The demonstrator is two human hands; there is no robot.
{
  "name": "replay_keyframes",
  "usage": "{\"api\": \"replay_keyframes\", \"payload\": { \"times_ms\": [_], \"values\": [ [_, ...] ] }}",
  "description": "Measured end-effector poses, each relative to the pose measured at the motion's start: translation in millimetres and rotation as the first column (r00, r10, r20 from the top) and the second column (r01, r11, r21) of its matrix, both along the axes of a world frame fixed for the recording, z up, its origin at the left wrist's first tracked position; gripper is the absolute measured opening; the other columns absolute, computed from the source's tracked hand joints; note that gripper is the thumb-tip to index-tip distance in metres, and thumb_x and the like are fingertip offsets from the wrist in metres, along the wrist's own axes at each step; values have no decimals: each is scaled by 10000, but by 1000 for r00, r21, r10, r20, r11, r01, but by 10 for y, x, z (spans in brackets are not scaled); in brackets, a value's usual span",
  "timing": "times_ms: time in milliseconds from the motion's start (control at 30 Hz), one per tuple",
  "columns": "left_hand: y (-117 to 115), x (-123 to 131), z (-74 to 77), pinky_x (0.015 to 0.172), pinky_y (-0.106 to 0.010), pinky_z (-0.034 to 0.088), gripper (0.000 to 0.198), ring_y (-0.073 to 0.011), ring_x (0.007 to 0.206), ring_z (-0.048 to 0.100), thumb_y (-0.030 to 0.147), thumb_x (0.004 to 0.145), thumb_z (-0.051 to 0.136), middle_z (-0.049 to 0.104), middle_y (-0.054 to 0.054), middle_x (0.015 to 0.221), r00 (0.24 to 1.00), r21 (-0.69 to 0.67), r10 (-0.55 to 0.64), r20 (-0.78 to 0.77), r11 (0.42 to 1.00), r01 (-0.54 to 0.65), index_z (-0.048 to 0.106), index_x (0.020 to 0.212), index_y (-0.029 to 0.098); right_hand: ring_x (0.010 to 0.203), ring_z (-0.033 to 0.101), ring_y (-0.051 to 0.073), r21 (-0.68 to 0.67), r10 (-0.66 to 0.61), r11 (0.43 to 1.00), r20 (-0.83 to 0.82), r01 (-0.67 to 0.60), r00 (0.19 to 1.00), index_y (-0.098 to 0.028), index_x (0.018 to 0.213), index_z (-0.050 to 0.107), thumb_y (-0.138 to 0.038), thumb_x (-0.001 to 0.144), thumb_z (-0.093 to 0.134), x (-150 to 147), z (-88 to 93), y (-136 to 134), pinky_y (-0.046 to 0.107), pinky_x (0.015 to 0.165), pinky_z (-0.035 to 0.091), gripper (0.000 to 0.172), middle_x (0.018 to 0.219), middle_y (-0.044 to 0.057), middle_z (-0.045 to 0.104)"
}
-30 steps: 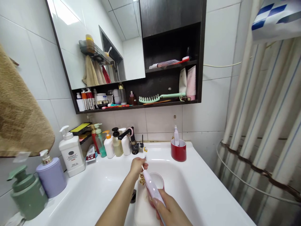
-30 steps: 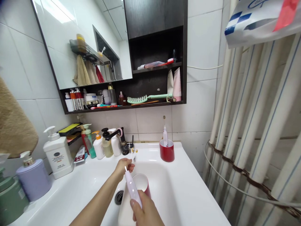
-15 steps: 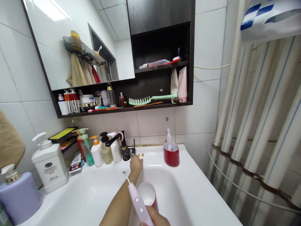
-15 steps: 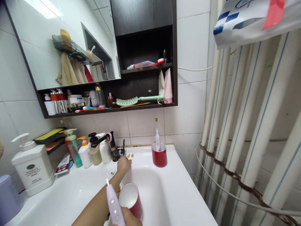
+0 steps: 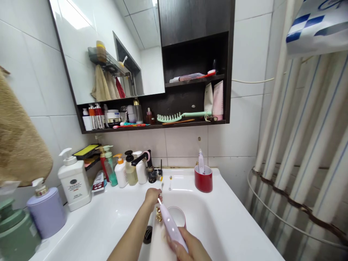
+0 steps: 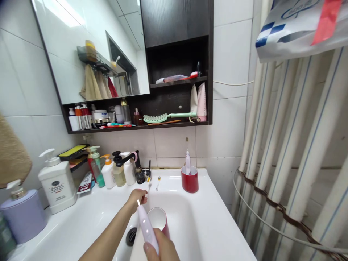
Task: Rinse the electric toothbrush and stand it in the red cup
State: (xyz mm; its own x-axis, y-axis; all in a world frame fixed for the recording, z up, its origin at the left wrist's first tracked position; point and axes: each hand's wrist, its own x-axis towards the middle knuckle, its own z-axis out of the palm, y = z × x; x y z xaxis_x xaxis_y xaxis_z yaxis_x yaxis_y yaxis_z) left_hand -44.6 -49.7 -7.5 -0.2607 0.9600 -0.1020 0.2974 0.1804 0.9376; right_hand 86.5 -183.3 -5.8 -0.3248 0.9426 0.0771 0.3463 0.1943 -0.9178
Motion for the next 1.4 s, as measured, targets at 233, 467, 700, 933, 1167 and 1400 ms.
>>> {"api": "replay_keyframes", "payload": {
  "times_ms": [233, 467, 700, 933, 1167, 1400],
  "values": [
    [-690, -155, 125, 480, -193, 419, 136, -57, 389, 455, 223, 653, 504, 445, 31, 436, 614, -28, 22, 789, 1000, 1, 445, 570, 133, 401, 390, 70, -122, 25, 992, -7, -26, 1000, -87, 923, 438, -266, 675, 344, -99, -126, -33, 189, 407, 316, 320, 488, -35, 400],
    [-793, -29, 108, 439, -195, 414, 148, -72, 380, 459, 214, 597, 573, 451, 31, 412, 468, -58, 71, 881, 997, -42, 448, 586, 134, 354, 334, 54, -138, 31, 990, -17, -33, 999, -83, 969, 411, -271, 692, 326, -132, -192, -31, 183, 370, 285, 345, 458, -52, 381],
    [-778, 0, 63, 419, -164, 391, 162, -63, 386, 459, 168, 611, 559, 442, 31, 405, 470, 4, 15, 883, 999, -40, 420, 534, 136, 337, 342, 53, -196, 20, 980, -56, -30, 998, -98, 935, 408, -325, 696, 327, -124, -232, 9, 182, 355, 283, 339, 438, -62, 379],
    [-853, 52, 119, 505, -178, 416, 162, -76, 447, 513, 241, 643, 522, 497, 10, 465, 558, -10, -1, 830, 1000, 18, 452, 556, 124, 288, 335, 38, -293, 45, 951, -175, -95, 984, -120, 835, 397, -414, 685, 317, -114, -193, -7, 162, 298, 240, 339, 414, -71, 373],
    [-897, 100, 137, 500, -189, 398, 200, -84, 451, 518, 294, 675, 471, 514, -2, 487, 616, 18, -73, 784, 995, 95, 440, 564, 131, 292, 338, 36, -244, 28, 968, -140, -62, 990, -117, 804, 412, -347, 704, 328, -106, -108, -57, 167, 306, 253, 264, 439, -68, 380],
    [-938, 154, 169, 510, -195, 394, 173, -88, 456, 511, 267, 658, 491, 523, -12, 489, 597, 40, -108, 795, 991, 127, 439, 563, 132, 308, 346, 43, -200, 9, 979, -94, -28, 996, -124, 831, 429, -339, 704, 335, -69, -97, -26, 173, 315, 274, 267, 467, -57, 393]
  ]
}}
